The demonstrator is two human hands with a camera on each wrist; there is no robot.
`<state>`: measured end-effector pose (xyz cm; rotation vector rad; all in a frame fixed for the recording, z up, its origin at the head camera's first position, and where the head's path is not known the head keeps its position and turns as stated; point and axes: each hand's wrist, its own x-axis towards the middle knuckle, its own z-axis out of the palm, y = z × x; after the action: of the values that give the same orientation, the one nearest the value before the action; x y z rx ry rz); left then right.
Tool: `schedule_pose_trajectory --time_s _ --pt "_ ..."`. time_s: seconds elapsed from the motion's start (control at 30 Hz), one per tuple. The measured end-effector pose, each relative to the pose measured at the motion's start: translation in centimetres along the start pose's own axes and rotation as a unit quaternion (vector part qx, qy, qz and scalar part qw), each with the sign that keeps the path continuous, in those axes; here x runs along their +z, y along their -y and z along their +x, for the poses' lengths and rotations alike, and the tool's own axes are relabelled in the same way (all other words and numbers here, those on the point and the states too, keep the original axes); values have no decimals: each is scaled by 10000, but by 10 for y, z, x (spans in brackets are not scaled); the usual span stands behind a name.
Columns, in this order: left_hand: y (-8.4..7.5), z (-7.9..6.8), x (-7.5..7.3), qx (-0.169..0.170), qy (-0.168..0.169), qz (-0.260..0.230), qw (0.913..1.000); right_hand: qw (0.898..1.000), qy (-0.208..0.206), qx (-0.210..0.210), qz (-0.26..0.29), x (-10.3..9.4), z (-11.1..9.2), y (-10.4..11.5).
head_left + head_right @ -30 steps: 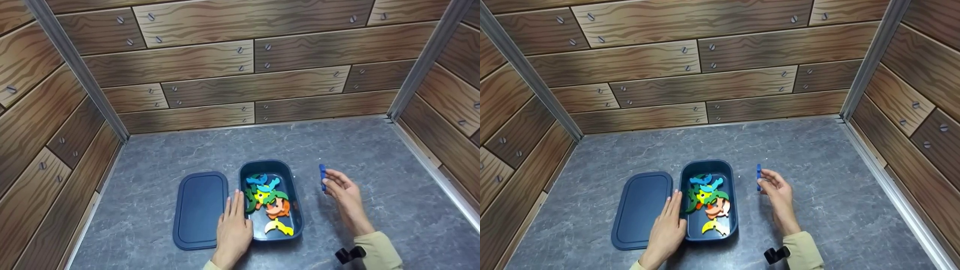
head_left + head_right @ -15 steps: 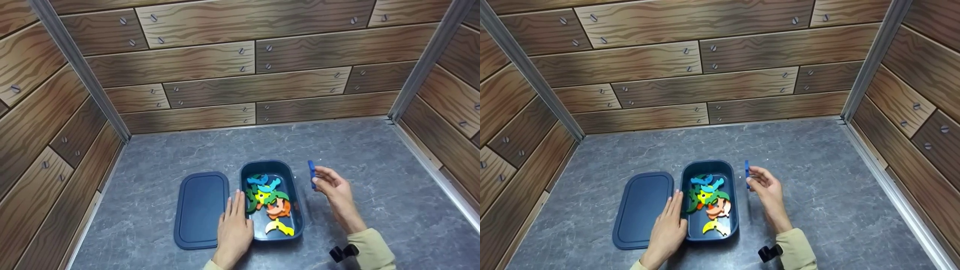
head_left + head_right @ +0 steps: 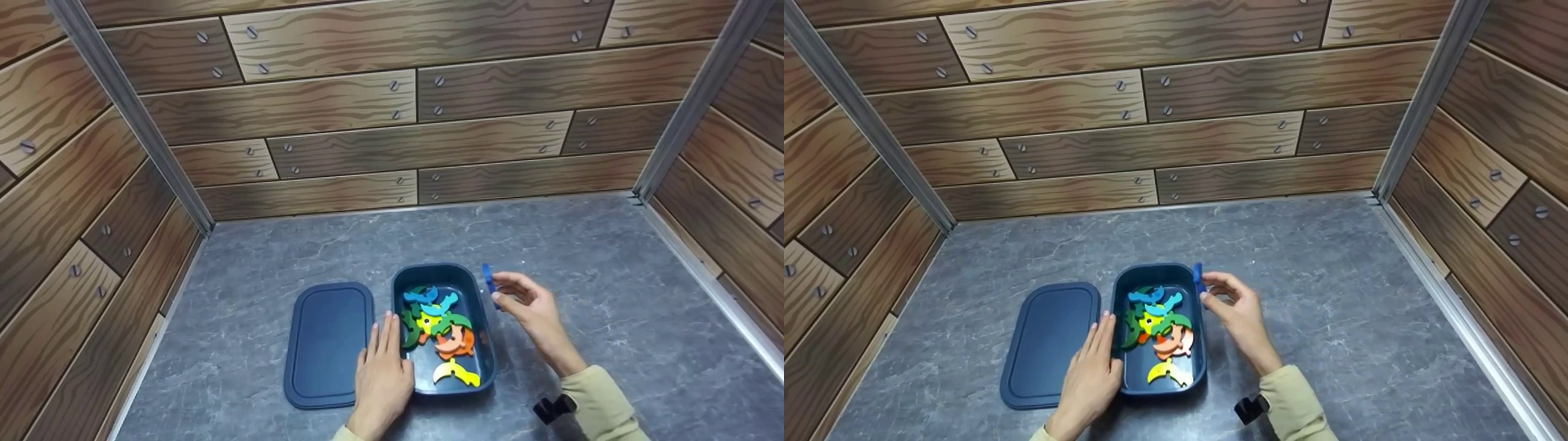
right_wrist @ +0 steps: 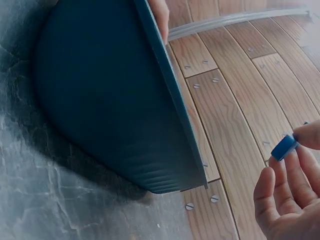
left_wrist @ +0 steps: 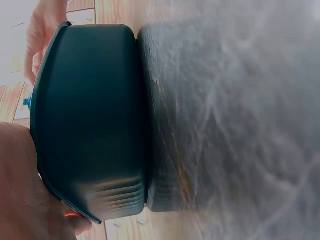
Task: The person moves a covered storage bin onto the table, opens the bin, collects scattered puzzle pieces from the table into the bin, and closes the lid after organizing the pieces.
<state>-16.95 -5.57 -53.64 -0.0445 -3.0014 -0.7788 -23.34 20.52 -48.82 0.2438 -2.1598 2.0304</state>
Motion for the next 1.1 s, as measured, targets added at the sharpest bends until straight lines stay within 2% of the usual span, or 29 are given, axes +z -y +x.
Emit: schedule_pose_trajectory --time_s 0.23,0.43,0.53,0.67,0.83,0.93,1.1 --pt "0 -1 2 -1 54 2 10000 9965 376 -600 -440 13 4 -1" --pt "0 -1 2 -34 128 21 9999 9876 694 -705 -1217 22 6 -1" --pt "0 0 2 -57 128 40 9999 9769 853 -799 -1791 26 7 0" --pt "0 0 1 -38 40 93 9999 9576 1065 -997 -2482 32 8 2" --pt "0 -1 0 -27 13 116 9999 9375 1383 -1251 -2939 39 10 0" --pt "0 -1 0 -29 18 98 9999 9307 1535 -1297 -3056 43 12 -1" --pt "-1 0 -1 -35 30 51 10000 9250 1760 -1322 -3097 48 15 -3"
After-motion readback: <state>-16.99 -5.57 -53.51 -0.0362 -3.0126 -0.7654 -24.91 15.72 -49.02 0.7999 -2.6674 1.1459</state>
